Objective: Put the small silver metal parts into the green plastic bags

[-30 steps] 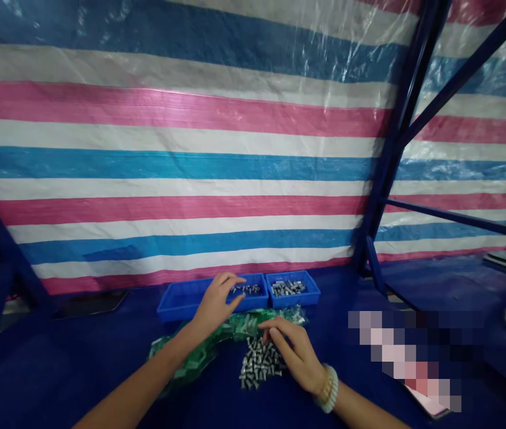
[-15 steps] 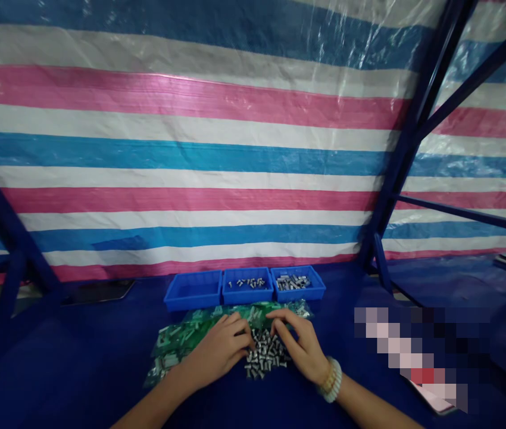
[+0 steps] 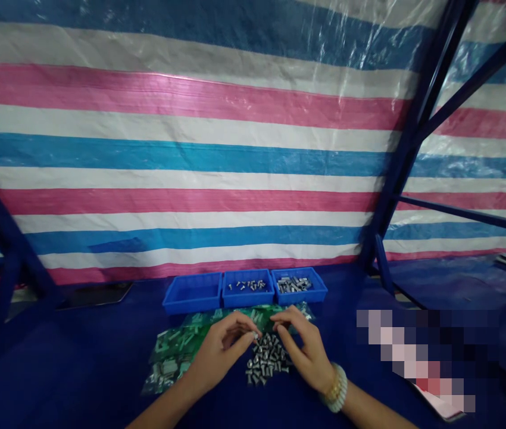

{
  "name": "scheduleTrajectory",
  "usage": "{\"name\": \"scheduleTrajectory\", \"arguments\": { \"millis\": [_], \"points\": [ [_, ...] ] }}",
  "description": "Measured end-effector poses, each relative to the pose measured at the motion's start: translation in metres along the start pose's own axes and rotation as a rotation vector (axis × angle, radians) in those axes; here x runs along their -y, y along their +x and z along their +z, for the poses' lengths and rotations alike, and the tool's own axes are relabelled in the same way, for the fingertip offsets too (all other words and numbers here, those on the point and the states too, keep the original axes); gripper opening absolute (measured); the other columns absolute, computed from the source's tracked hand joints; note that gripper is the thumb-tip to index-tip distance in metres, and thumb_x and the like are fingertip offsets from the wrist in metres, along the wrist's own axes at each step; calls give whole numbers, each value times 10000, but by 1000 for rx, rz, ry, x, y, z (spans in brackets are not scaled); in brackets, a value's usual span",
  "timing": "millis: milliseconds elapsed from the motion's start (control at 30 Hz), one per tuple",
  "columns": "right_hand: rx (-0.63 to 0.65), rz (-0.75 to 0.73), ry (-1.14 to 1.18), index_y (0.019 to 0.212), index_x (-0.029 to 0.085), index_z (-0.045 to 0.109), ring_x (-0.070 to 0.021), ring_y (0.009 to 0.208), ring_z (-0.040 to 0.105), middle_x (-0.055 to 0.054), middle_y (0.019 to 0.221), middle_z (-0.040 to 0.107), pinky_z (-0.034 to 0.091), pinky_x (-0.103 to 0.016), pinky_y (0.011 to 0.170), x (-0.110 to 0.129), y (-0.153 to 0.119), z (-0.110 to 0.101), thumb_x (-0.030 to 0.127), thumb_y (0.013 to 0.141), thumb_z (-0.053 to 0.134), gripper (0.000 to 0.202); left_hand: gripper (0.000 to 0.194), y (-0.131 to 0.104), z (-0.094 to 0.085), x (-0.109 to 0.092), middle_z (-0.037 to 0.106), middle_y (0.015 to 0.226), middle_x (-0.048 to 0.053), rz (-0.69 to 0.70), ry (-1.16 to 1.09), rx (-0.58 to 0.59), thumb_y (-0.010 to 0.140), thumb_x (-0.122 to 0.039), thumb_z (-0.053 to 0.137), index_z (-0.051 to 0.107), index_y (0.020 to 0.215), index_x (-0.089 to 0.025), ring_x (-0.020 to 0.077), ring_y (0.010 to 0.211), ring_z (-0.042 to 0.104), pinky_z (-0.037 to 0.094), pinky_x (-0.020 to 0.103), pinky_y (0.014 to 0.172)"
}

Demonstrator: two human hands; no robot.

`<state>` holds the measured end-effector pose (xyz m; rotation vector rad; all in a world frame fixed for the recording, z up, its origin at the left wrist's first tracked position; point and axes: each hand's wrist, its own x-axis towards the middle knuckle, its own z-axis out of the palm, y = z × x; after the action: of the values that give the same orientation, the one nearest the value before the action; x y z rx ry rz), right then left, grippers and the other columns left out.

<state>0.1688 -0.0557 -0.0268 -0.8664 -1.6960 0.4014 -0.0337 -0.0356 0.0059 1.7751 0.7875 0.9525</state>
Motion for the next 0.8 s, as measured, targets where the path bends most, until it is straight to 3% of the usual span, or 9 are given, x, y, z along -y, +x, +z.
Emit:
{"name": "scheduleTrajectory", "arguments": {
  "millis": [167, 300, 400, 700, 800],
  "points": [
    [47, -139, 19, 1091, 222, 598, -184, 808, 594, -37, 876, 655, 481, -331, 759, 9, -1, 2, 74, 884, 514, 268, 159, -3, 5, 8, 624, 908, 37, 9, -8, -45, 880, -281, 578, 690, 966, -209, 185, 861, 596, 455, 297, 796],
    [71, -214, 43, 1101, 223, 604, -188, 839, 611, -40, 898, 675, 496, -344, 780, 10, 0, 3, 51, 862, 563, 298, 226, -6, 11, 9, 585, 809, -1, -34, -114, -53, 847, -307, 638, 644, 1054, -217, 158, 781, 572, 452, 277, 764],
    [84, -251, 60, 1066, 213, 633, -186, 829, 623, -45, 879, 681, 509, -342, 771, 9, 0, 3, 63, 862, 586, 258, 222, -7, 15, 8, 596, 822, 3, -67, -165, -48, 828, -327, 666, 631, 1008, -202, 156, 788, 576, 457, 273, 763],
    [50, -183, 98, 957, 212, 672, -197, 744, 621, -49, 785, 677, 505, -359, 719, 18, 4, -1, 158, 872, 611, 118, 323, -12, 26, 3, 617, 811, 12, -42, -214, -51, 726, -273, 763, 580, 980, -194, 158, 746, 607, 510, 284, 728],
    [51, -152, 91, 899, 204, 667, -193, 724, 608, -46, 762, 669, 493, -359, 724, 18, 3, 0, 170, 874, 605, 74, 224, -13, 30, 1, 620, 781, 12, -25, -146, -117, 728, -223, 743, 588, 887, -190, 162, 738, 615, 520, 276, 720]
  ]
}}
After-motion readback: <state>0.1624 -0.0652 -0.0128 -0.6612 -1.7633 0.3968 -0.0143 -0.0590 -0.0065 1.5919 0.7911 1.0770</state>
